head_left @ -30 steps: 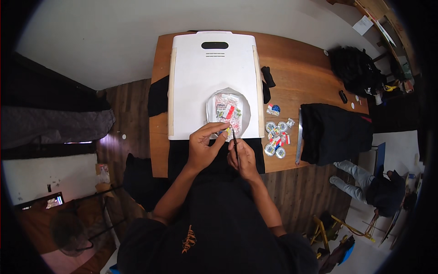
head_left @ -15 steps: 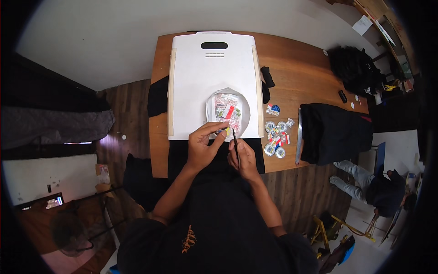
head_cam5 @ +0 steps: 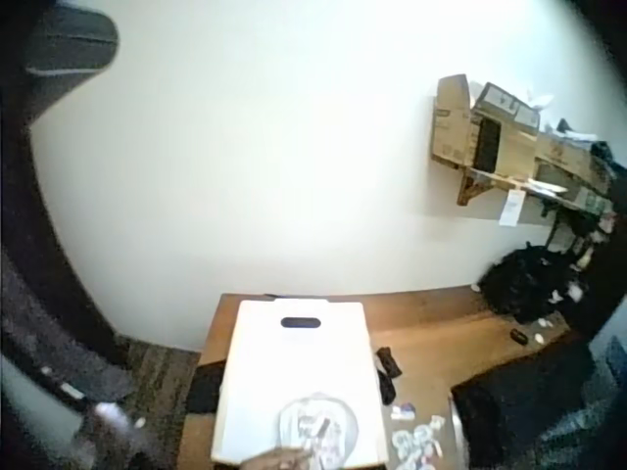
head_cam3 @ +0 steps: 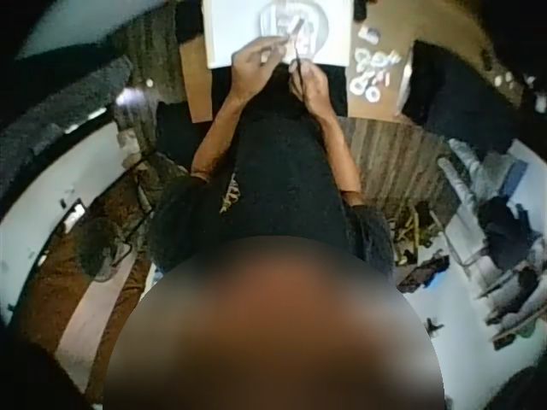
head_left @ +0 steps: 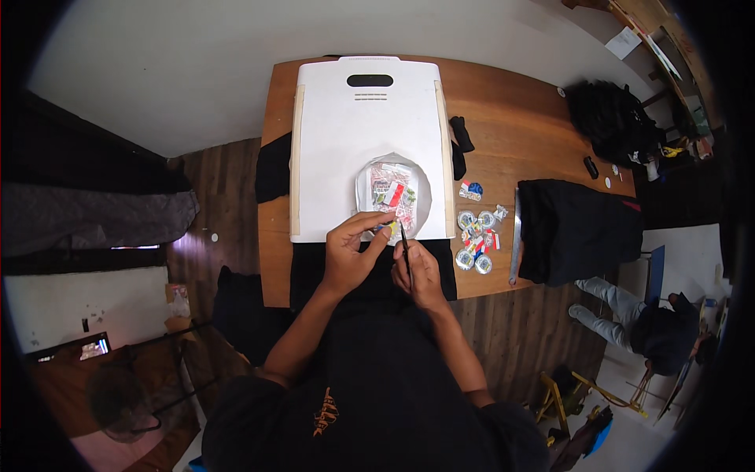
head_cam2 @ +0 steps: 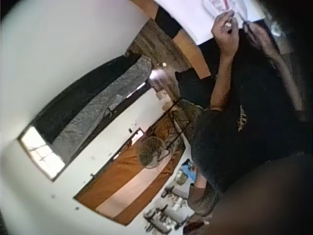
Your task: Cutting small labels or garment tags with scissors at a workbench.
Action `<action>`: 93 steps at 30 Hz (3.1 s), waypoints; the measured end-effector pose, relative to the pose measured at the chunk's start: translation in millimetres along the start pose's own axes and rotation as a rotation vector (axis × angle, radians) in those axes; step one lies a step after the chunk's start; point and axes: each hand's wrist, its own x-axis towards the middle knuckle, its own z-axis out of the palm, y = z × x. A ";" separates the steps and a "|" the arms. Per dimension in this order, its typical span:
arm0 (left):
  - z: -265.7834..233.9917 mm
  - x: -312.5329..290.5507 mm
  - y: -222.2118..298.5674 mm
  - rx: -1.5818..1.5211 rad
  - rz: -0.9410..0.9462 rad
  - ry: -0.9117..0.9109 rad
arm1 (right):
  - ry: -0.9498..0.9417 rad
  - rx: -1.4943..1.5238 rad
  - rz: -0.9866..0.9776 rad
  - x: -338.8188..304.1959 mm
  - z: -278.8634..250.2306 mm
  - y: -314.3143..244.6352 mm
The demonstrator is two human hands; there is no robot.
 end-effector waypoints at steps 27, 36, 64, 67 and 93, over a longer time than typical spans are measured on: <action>-0.8 2.0 0.9 0.025 0.069 -0.011 | -0.029 -0.023 0.003 -0.6 -3.1 0.9; 0.1 3.2 2.7 -0.002 0.039 0.032 | -0.020 -0.029 0.005 -0.8 -3.1 0.9; -4.3 -1.5 6.4 0.065 -0.049 -0.068 | 0.277 -0.274 -0.040 34.2 1.6 -30.2; -6.6 -2.1 6.0 0.067 -0.069 -0.054 | 0.262 -0.267 -0.026 29.7 -5.5 -24.0; -9.9 0.6 -11.0 -0.141 -0.130 0.021 | 0.272 -0.189 -0.039 20.8 9.7 6.8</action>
